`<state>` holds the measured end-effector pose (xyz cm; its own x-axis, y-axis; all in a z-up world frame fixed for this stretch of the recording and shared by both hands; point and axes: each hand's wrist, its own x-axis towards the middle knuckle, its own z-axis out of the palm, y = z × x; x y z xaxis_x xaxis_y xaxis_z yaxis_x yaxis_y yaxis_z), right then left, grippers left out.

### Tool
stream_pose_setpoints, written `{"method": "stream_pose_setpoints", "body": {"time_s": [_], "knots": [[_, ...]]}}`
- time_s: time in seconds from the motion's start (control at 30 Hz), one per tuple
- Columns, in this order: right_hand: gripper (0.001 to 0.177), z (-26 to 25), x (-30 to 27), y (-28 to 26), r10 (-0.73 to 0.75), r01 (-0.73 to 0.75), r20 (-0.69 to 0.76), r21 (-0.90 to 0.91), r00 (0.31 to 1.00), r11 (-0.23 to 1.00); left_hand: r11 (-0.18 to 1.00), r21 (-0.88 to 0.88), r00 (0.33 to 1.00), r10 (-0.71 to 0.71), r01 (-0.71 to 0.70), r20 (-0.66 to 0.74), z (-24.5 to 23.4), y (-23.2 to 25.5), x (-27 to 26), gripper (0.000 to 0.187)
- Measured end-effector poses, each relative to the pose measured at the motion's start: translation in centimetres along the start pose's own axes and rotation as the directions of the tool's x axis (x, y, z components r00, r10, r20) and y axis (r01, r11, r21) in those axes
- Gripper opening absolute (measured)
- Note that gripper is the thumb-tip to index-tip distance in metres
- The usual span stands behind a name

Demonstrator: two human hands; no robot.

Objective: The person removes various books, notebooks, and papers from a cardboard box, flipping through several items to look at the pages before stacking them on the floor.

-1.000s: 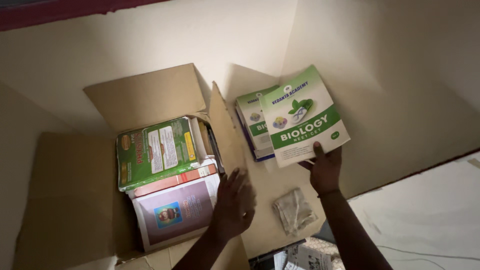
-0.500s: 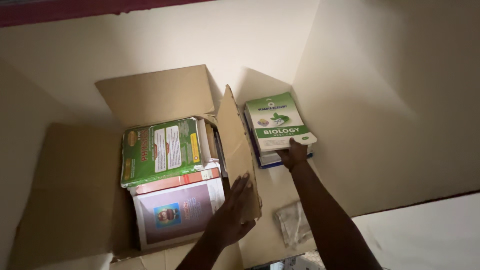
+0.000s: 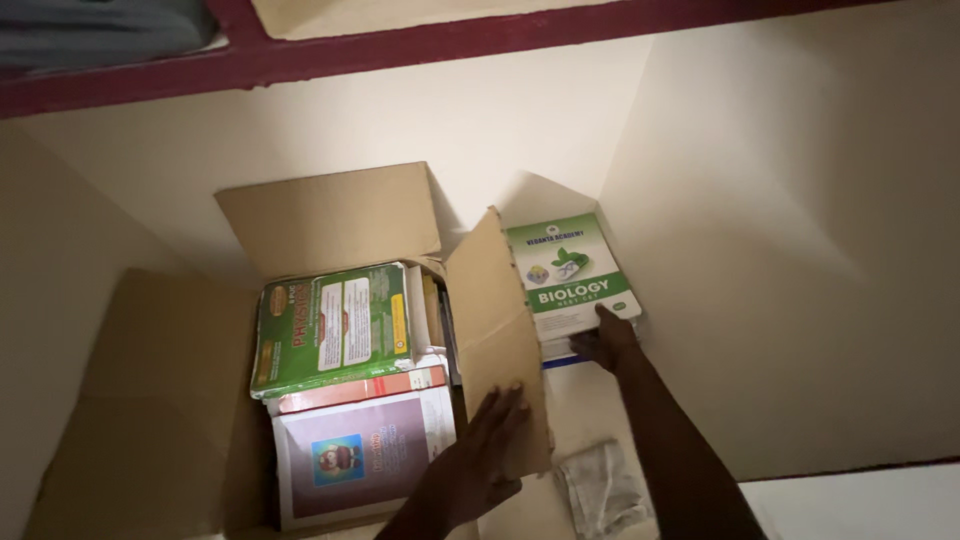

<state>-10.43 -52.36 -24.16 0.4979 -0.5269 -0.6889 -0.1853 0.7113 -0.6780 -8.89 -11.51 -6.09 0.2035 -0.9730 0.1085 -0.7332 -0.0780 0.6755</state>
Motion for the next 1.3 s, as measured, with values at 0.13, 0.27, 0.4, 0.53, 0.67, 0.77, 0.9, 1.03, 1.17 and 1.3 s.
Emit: {"method": "stream_pose_setpoints", "body": {"time_s": [0.13,0.27,0.4,0.53,0.67,0.77,0.9,1.03,1.17,1.3], "knots": [[0.064,-0.6,-5.3,0.0,-0.076,0.046,-0.051,-0.444,0.996,0.895,0.987,0.146,0.998,0.063,-0.062,-0.001,1.5,-0.7,0.7,0.095],[0.062,1.7,-12.6,-0.9,-0.126,0.110,0.006,-0.531,0.992,0.840,0.939,0.296,0.981,0.191,-0.177,-0.020,4.2,-3.3,1.3,0.075],[0.054,3.0,-16.4,0.2,-0.159,0.184,0.093,-0.512,0.983,0.839,0.925,0.358,0.991,0.130,-0.125,0.012,6.3,-4.5,0.0,0.061],[0.037,2.6,-17.6,2.3,-0.172,0.334,0.321,-0.563,0.931,0.756,0.923,0.366,0.989,0.142,-0.120,-0.034,6.9,-5.1,-1.0,0.056],[0.035,3.5,-18.9,4.5,-0.240,0.401,0.323,-0.688,0.915,0.605,0.917,0.384,0.994,0.112,-0.108,0.011,6.8,-5.4,-2.2,0.056],[0.041,4.6,-19.3,6.3,-0.340,0.613,0.529,-0.758,0.777,0.221,0.955,0.281,0.995,0.097,-0.096,0.008,5.8,-5.3,-3.9,0.057],[0.036,6.5,-19.1,9.7,-0.415,0.619,0.487,-0.731,0.769,0.289,0.990,0.140,0.999,-0.022,0.016,0.039,3.5,-5.2,-7.0,0.059],[0.030,8.2,-18.1,13.0,-0.408,0.801,0.842,-0.498,0.354,-0.332,0.962,0.193,0.981,-0.183,0.192,-0.064,1.6,-8.2,-11.7,0.076],[0.058,11.5,-21.1,16.1,-0.531,0.615,0.566,-0.781,0.630,-0.104,0.927,0.289,0.955,-0.171,0.239,-0.241,0.3,-13.7,-17.5,0.073],[0.068,14.7,-24.0,18.6,-0.521,0.512,0.556,-0.824,0.648,-0.242,0.693,0.661,0.905,0.026,0.289,-0.424,-1.1,-18.3,-22.3,0.056]]}}
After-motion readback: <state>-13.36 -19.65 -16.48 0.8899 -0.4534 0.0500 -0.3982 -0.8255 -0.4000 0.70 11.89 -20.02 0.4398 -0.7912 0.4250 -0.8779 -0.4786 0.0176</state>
